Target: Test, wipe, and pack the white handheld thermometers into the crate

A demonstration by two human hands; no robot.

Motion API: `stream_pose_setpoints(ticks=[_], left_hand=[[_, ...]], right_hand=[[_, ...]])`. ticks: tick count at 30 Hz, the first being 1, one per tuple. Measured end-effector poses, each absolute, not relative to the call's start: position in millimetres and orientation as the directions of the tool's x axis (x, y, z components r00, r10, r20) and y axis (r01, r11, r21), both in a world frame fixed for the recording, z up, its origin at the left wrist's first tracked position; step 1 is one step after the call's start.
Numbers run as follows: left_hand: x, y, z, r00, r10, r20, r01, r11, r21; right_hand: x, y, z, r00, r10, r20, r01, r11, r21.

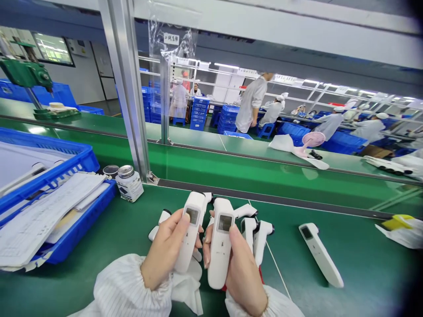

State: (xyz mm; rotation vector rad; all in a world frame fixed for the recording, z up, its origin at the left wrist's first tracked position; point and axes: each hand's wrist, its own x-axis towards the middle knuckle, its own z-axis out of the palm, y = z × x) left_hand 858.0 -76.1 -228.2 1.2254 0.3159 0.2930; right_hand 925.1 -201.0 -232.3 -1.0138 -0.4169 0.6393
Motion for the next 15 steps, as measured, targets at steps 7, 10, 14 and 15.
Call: stream_pose_setpoints(ticks=[7, 10, 14, 15], left_hand=[[863.5, -76.8, -217.5, 0.985, 0.102, -0.140, 0.011, 0.771, 0.637], [863.6, -74.8, -214.4, 0.987, 0.065, -0.150, 0.037, 0.803, 0.595], [863.8, -72.8, -215.7, 0.985, 0.041, -0.169, 0.066, 0.811, 0.582], [864.0, -72.6, -216.1, 0.984, 0.040, -0.173, 0.069, 0.811, 0.581]], right_hand=[[931.5, -200.7, -220.9, 0.632, 0.760, -0.152, -0.600, 0.356, -0.716], [932.8, -200.5, -219.2, 0.630, 0.759, -0.164, -0.622, 0.366, -0.692], [932.3, -200.1, -219.0, 0.631, 0.757, -0.167, -0.628, 0.372, -0.684], [932.4, -200.2, -219.2, 0.631, 0.758, -0.169, -0.627, 0.370, -0.685]])
